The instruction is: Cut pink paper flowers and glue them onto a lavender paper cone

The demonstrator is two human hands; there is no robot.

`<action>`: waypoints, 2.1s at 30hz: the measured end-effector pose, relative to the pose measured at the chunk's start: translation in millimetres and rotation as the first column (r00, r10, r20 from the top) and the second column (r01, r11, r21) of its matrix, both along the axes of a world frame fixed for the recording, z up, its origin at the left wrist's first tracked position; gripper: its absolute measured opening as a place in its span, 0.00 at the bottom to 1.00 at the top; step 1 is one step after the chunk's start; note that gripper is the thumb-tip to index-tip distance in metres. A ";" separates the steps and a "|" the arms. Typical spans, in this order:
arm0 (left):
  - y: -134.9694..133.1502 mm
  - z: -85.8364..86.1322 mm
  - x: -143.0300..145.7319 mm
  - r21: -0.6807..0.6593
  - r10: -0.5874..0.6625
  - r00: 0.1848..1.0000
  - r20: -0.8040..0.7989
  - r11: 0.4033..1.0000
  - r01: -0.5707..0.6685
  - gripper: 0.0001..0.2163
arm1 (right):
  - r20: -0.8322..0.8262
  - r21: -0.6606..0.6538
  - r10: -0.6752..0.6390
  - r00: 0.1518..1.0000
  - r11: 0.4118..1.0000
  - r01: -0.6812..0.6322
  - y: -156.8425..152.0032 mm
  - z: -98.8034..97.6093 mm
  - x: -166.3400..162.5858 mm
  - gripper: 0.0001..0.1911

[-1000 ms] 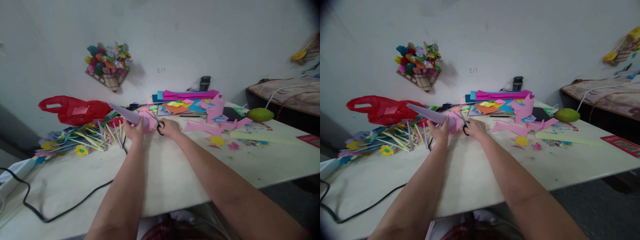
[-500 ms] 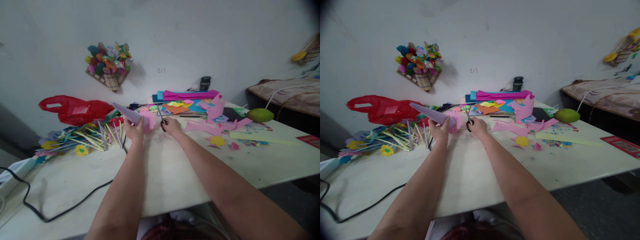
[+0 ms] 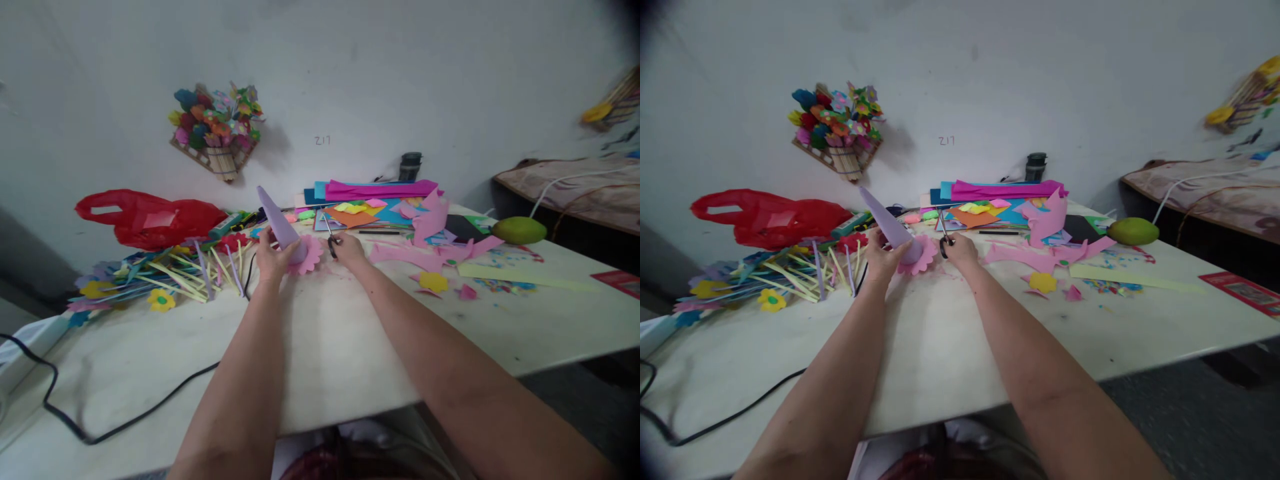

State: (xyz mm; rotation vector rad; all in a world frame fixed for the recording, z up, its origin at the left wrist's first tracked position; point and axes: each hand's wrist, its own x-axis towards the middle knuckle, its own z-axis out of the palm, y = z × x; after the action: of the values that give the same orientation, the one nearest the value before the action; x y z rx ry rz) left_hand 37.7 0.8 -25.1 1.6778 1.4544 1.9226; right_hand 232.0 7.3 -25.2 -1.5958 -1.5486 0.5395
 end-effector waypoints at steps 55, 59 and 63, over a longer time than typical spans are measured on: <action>-17.8 12.3 17.0 -0.192 0.444 0.895 -0.044 0.875 -0.443 0.23 | 0.155 0.084 0.126 0.980 0.986 -0.141 -7.5 2.4 3.2 0.15; -17.0 10.7 14.3 -0.160 0.466 0.885 0.021 0.875 -0.457 0.22 | 0.140 0.022 0.200 0.970 0.979 -0.205 -4.5 -1.5 3.7 0.12; -17.6 10.7 12.7 -0.156 0.471 0.880 0.051 0.875 -0.459 0.22 | -0.010 -0.018 0.243 0.970 0.970 -0.243 0.2 -5.3 2.1 0.12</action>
State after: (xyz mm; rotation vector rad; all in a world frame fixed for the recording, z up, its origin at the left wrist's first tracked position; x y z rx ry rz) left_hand 50.4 -16.7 -14.4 1.2393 2.0505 2.0214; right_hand 234.1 7.5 -30.4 -1.4236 -1.7502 0.6939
